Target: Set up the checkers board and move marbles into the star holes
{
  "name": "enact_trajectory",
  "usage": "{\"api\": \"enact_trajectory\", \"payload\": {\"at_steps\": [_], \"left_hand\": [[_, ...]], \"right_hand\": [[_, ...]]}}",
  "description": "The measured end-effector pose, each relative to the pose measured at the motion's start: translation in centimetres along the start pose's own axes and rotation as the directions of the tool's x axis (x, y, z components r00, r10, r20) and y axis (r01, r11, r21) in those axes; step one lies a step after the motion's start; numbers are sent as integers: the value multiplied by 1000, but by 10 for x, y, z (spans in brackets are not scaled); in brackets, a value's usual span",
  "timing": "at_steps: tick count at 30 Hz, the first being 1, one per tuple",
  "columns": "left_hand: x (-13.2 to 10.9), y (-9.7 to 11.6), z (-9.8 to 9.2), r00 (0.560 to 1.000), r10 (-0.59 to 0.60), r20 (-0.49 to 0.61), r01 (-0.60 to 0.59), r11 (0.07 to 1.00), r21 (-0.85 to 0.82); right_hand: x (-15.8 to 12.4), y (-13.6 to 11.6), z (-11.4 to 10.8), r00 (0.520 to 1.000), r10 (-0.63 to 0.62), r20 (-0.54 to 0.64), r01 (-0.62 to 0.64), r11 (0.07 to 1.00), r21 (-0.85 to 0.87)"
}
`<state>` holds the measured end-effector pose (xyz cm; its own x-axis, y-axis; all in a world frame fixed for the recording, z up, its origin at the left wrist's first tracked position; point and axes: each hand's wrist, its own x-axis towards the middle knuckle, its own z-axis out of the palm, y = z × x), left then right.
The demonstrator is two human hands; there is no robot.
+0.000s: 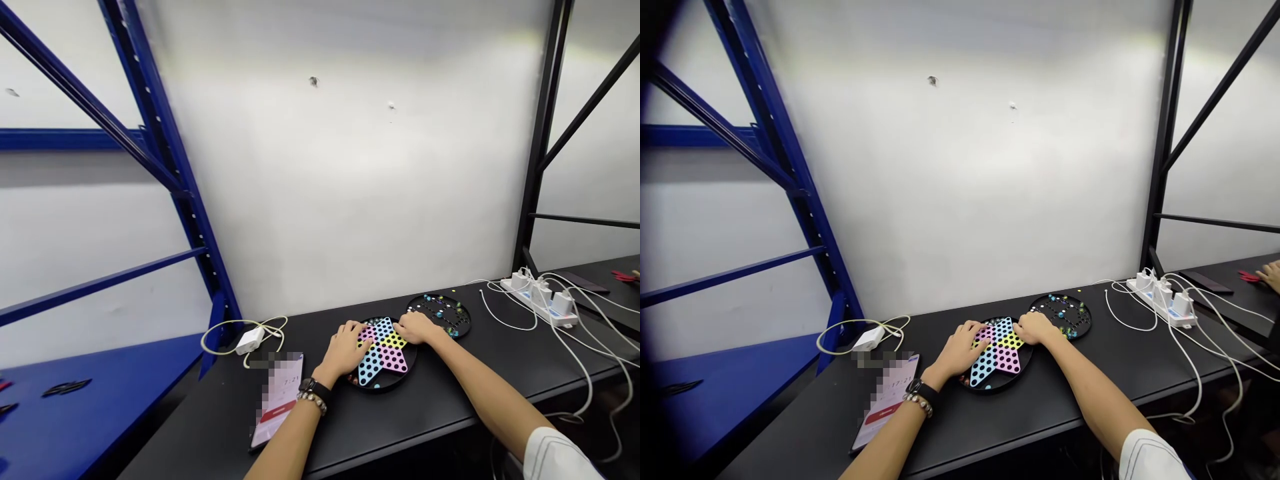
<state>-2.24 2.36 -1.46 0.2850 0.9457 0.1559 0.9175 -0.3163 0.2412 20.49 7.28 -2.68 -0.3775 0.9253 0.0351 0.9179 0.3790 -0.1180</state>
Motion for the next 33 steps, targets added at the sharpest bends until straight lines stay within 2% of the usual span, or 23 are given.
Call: {"api": "enact_trajectory", "payload": {"at_steps": [5,9,12,16,19,21,24,26,29,33], "left_hand": [[0,-1,0,1000,16,-4,-16,1000,-4],[0,0,0,1000,9,-6,-9,1000,-4],[-2,2,-3,1000,7,2,-7,1000,-10],[-2,1,-5,999,16,32,-16,1000,-20],[0,-4,-4,997,5,73,-1,999,-52],[2,-7,-3,993,-10,117,19,997,-78],[5,-11,-1,984,-11,180,29,995,-100],[6,-13,-1,982,-3,190,24,994,-106],[7,-15,0,985,-14,173,33,994,-108],[9,-20,2,989,-78,129,86,994,-62]], "right_hand": [[0,12,-3,993,78,-86,-67,990,123],[-3,38,-10,938,251,-238,-217,963,162],[-7,59,-11,908,349,-234,-320,935,153],[-8,69,-6,901,370,-225,-352,928,119],[-6,62,-4,898,331,-291,-310,943,118],[-5,51,-3,918,252,-307,-205,963,176],[-5,30,-1,968,56,-245,14,962,274],[-6,16,1,981,-54,-185,107,952,288],[-6,2,1,983,-116,-145,150,955,255],[-8,-1,-3,981,-81,-174,121,965,231]]}}
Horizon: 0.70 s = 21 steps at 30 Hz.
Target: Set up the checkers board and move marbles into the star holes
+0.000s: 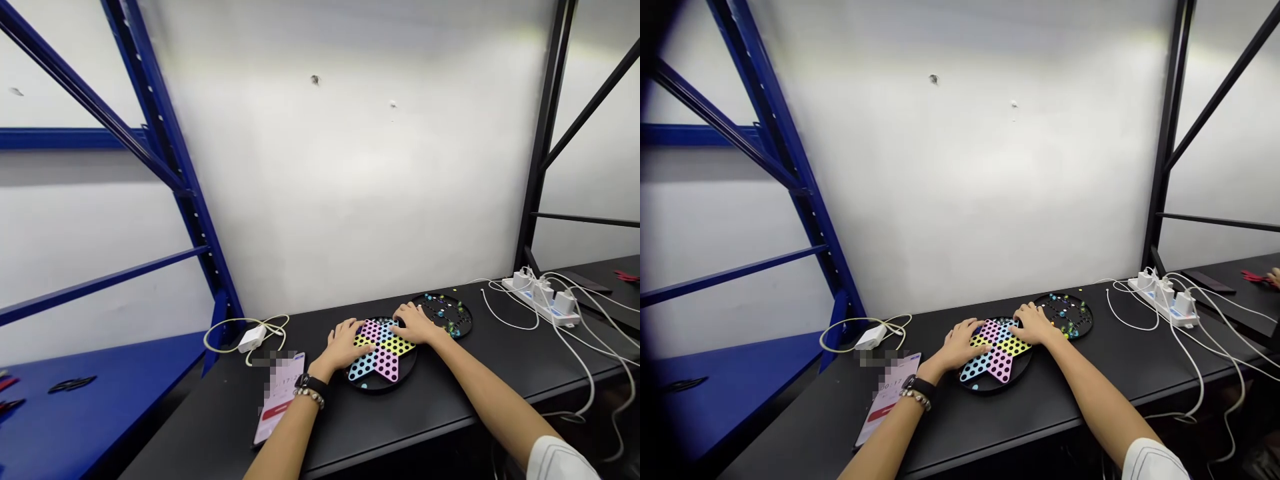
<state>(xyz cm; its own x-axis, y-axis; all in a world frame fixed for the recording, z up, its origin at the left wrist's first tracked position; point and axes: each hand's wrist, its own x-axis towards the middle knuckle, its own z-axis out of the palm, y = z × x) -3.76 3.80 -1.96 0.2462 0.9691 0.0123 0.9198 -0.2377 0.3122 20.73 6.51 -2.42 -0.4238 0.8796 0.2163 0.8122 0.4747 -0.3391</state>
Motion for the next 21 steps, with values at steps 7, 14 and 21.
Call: {"api": "enact_trajectory", "payload": {"at_steps": [7,14,21], "left_hand": [[-4,2,-1,988,-18,-153,38,991,127],[-9,9,0,978,95,-186,-64,984,166],[-8,8,1,985,88,-148,-65,986,153]], "right_hand": [[0,9,-2,996,66,-56,-64,997,49],[3,2,9,1000,-27,1,27,1000,16],[16,-3,16,996,-35,79,44,991,-126]]}}
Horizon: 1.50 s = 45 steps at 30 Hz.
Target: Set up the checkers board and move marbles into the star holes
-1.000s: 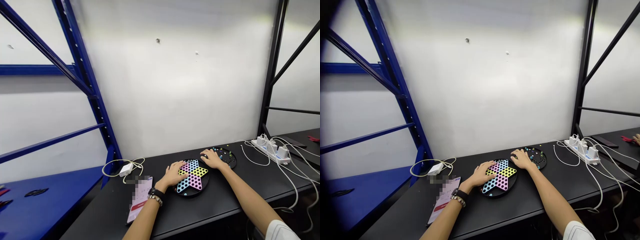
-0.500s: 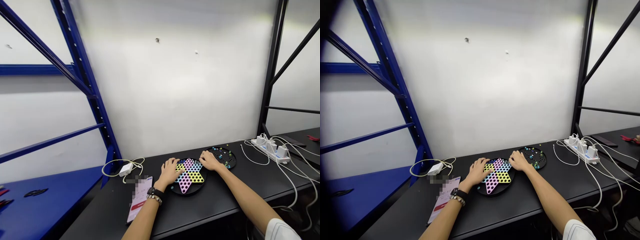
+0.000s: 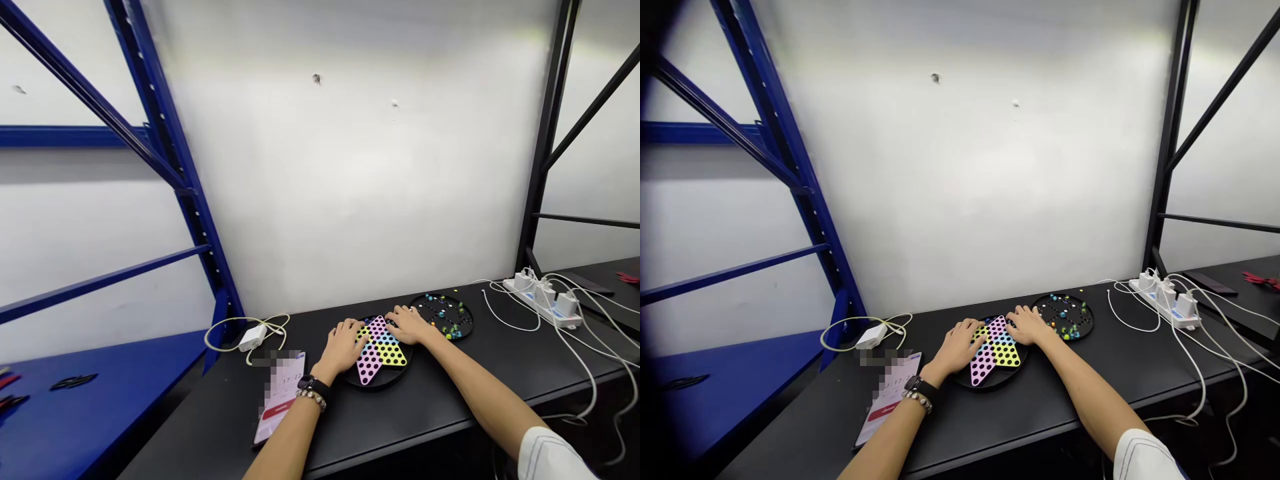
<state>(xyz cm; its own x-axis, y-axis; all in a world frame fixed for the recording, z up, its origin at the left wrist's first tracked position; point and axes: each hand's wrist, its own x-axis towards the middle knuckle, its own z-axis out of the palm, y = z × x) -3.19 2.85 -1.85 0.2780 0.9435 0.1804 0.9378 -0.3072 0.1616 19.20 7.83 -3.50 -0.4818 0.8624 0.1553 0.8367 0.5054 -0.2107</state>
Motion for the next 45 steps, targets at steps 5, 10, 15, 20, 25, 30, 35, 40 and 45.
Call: {"api": "enact_trajectory", "payload": {"at_steps": [5,10,15,20,25,30,35,40,45], "left_hand": [[-1,0,0,1000,-8,3,8,1000,-15],[-2,1,-1,1000,-8,7,8,1000,-19],[-2,2,-2,1000,-7,13,7,1000,-21],[-2,3,-2,1000,3,18,-2,1000,-21],[-1,0,0,1000,14,27,-14,1000,-20],[1,-2,4,999,26,24,-25,999,-33],[1,-4,5,1000,22,20,-21,999,-34],[2,-4,4,999,22,33,-20,999,-42],[0,-2,3,999,23,23,-22,999,-44]], "right_hand": [[12,0,-1,997,13,79,-12,1000,-10],[23,0,-2,993,-9,115,15,998,-56],[22,2,1,998,6,67,-5,1000,-16],[17,4,3,995,71,71,-70,997,-8],[17,4,2,989,120,90,-118,992,-35],[18,6,3,986,145,78,-142,989,-37],[16,12,7,990,140,31,-141,990,28],[18,16,10,981,158,-114,-140,978,155],[18,32,-1,903,343,-258,-254,911,325]]}}
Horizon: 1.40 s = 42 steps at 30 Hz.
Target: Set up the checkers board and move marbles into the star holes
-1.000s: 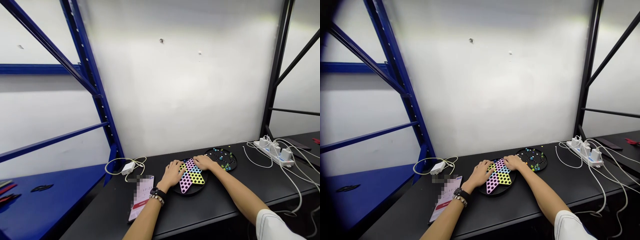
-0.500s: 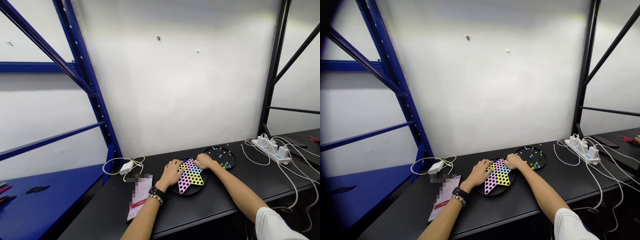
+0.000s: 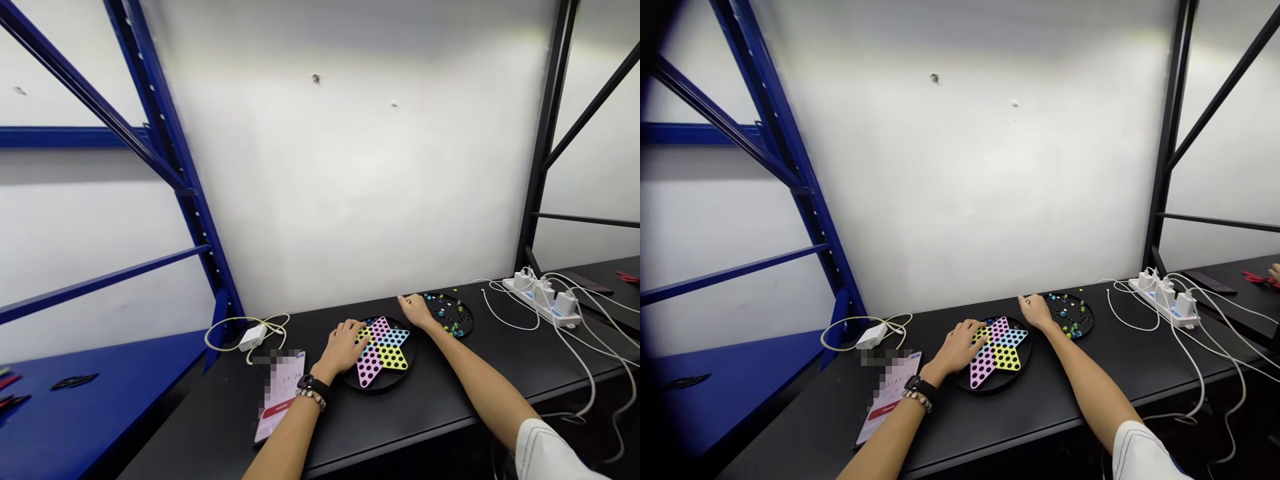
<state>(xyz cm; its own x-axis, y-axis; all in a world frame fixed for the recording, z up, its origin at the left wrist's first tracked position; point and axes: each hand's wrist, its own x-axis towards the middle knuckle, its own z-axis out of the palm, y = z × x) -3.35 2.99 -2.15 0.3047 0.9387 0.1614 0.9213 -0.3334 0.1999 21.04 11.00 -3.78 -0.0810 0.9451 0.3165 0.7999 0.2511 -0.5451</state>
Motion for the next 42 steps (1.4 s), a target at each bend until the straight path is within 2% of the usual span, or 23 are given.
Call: {"api": "enact_trajectory", "payload": {"at_steps": [2,4,8,12,15,17,22,30,33,37,40,42], "left_hand": [[0,0,0,1000,-1,-1,1,1000,-1],[0,0,0,1000,0,1,0,1000,-1],[0,-2,2,1000,1,-11,-1,1000,0],[1,-3,2,1000,5,-14,-5,1000,-5],[1,-3,3,1000,4,-15,-4,1000,-2],[1,-3,3,1000,3,-18,-2,1000,4],[1,-2,3,1000,3,-8,-3,1000,7],[1,-1,0,1000,-2,10,2,1000,-7],[1,-2,0,1000,-6,9,6,1000,-5],[1,-2,0,1000,-3,14,3,1000,-10],[2,-2,0,1000,1,21,0,1000,-21],[3,-3,-1,999,-1,34,2,999,-33]], "right_hand": [[1,11,-10,997,72,-29,-73,997,-37],[-1,23,-19,994,106,-11,-106,986,-132],[-5,36,-27,993,110,49,-90,948,-307],[-8,21,-22,1000,-12,-10,9,959,-283],[-13,0,-12,980,-160,119,178,971,-162],[-17,-12,-6,950,-234,205,268,951,-154],[-20,-22,1,937,-210,279,292,910,-295],[-16,-17,5,926,-196,323,278,933,-230],[-13,-13,0,952,-170,253,223,954,-200],[-7,7,-17,998,-47,48,58,963,-264],[-6,27,-28,999,37,-10,-39,958,-284],[-6,32,-31,998,56,-19,-59,965,-254]]}}
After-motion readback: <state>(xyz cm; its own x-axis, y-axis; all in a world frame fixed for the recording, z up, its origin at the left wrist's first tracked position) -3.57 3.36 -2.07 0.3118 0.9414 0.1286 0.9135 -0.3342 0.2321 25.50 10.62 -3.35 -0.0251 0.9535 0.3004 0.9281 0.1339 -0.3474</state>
